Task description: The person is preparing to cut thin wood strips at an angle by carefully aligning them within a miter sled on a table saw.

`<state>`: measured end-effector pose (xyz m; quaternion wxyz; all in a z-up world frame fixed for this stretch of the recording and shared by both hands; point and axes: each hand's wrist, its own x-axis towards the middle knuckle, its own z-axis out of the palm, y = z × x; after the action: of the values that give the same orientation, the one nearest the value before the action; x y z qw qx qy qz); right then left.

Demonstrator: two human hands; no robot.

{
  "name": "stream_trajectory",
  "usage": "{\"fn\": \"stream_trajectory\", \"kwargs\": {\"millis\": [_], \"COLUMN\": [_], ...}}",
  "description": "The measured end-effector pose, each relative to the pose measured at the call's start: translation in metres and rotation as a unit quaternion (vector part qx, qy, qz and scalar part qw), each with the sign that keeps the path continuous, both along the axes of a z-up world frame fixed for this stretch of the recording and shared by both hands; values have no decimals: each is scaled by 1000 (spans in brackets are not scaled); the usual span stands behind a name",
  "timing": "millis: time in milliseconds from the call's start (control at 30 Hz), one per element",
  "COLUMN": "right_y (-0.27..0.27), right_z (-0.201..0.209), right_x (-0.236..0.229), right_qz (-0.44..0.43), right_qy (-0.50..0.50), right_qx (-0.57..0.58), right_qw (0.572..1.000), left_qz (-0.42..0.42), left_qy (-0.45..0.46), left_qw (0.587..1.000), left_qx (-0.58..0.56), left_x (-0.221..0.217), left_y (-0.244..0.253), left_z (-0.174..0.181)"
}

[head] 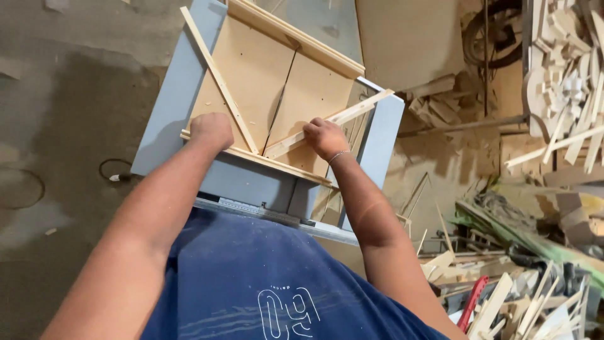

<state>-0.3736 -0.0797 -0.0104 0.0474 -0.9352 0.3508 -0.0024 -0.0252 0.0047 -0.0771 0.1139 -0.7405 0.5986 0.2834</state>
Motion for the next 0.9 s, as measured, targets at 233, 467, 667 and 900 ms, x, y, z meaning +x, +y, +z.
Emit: {"fn": "stream_trajectory", "kwargs": {"millis": [233, 467, 667, 900], "right_y": [0, -1, 56, 108], "right_z": [19, 50, 152, 284], "right_x": [3, -18, 7, 52], "right_qz": [1, 66, 128, 145], "right_qy": [-17, -185, -284, -414], "right_qx": [51, -117, -228, -210], "right_qw": [999, 974, 923, 874], "left_qz": [104, 139, 135, 79], "left_qy": [28, 38, 169, 252], "left_qw": [976, 887, 896, 835], "left_qx": [-191, -439, -389, -483], "left_x": [9, -5, -44, -66], "left_y": [50, 139, 184, 172], "left_z": [59, 127, 206, 273]}}
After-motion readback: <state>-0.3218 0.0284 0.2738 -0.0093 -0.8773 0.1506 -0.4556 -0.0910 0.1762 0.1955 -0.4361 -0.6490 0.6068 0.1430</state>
